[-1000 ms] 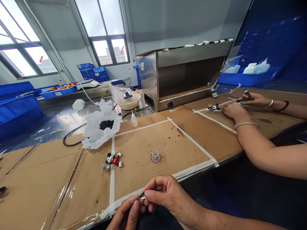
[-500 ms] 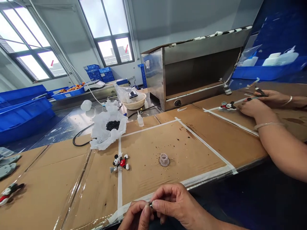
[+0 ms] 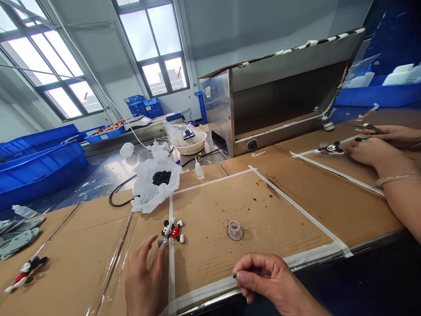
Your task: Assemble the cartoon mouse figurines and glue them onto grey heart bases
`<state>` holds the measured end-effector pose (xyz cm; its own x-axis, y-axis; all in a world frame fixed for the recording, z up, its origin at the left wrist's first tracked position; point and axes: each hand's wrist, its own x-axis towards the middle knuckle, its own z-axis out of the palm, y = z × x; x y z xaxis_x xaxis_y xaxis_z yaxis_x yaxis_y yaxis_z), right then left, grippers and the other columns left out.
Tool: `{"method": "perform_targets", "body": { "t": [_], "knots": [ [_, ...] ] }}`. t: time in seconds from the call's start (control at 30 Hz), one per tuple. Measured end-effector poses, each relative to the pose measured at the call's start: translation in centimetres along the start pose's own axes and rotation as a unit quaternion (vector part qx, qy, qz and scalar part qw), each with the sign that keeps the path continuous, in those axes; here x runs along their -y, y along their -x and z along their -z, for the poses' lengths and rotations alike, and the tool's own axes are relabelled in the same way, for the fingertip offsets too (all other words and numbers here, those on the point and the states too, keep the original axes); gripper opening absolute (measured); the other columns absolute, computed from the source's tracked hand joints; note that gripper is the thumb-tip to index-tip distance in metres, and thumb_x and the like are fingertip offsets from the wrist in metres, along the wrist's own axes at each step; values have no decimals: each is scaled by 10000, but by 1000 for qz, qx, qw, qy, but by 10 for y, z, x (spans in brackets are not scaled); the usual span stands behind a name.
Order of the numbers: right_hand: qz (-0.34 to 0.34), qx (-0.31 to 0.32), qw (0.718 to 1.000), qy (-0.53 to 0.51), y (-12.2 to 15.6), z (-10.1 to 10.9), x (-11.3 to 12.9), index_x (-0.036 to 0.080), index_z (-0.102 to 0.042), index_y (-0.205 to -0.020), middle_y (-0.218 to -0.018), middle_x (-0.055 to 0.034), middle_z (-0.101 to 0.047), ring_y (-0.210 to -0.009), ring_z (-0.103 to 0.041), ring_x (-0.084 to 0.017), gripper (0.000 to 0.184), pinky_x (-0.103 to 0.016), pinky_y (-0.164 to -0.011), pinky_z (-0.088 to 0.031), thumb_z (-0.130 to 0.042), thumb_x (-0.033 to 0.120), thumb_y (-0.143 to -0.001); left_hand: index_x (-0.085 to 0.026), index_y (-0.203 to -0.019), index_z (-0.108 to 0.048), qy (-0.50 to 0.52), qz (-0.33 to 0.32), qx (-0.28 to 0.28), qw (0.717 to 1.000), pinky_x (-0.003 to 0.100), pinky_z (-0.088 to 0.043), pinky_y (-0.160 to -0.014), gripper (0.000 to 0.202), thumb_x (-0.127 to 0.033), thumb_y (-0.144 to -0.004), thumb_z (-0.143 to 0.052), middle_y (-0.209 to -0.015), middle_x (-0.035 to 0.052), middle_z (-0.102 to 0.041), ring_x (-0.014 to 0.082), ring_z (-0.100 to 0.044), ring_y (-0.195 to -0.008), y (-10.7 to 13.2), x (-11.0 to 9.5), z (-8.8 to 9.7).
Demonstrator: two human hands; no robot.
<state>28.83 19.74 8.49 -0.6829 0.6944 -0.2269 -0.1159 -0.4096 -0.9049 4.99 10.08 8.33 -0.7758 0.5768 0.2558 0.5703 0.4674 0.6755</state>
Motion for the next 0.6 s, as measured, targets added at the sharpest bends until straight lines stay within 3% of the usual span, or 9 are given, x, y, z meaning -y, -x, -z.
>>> {"method": "perform_targets", "body": {
  "t": [0.1,0.17,0.27,0.37,0.47,0.6],
  "knots": [
    [13,-29,999,-8,0,8,6,130,-716,-748,-591,9,-628,-547,-530,-82,326,-207,-576,-437,-835,423,-668,-182,-1317,-509,-67,22,60,996,453,-452,-879,727,-685,-805,-394,-1214,146,-621,327,-598,-1074,-33,-1,-2],
    [15,-44,999,-21,0,11,11,135,-713,-751,-594,13,-623,-565,-529,-81,303,-202,-584,-439,-827,409,-689,-188,-1362,-469,-96,31,93,990,511,-450,-833,769,-709,-805,-371,-1116,146,-664,377,-629,-991,-46,-6,-7],
    [14,-54,997,-46,1,15,16,131,-709,-740,-589,16,-612,-576,-530,-82,315,-200,-585,-448,-841,409,-671,-211,-1252,-568,-127,34,149,980,545,-441,-761,762,-764,-755,-402,-909,129,-705,439,-641,-904,-60,-11,-15],
    [9,-64,995,-75,2,19,18,125,-709,-749,-594,13,-616,-566,-541,-82,347,-205,-583,-458,-862,416,-638,-229,-1043,-637,-111,18,197,974,468,-468,-696,674,-783,-687,-495,-780,84,-710,374,-671,-773,-68,-9,-17],
    [4,-66,992,-106,1,24,18,116,-711,-743,-619,-3,-642,-561,-563,-79,357,-202,-582,-460,-877,405,-618,-236,-947,-631,4,22,184,983,379,-502,-649,621,-769,-632,-584,-719,34,-717,289,-684,-697,-65,1,-15],
    [18,-71,989,-129,-1,29,20,101,-717,-747,-627,-15,-656,-555,-580,-83,377,-209,-582,-466,-889,402,-597,-254,-949,-629,233,86,100,963,345,-561,-717,584,-644,-536,-765,-874,19,-749,285,-702,-872,-46,14,-14]
  ]
}}
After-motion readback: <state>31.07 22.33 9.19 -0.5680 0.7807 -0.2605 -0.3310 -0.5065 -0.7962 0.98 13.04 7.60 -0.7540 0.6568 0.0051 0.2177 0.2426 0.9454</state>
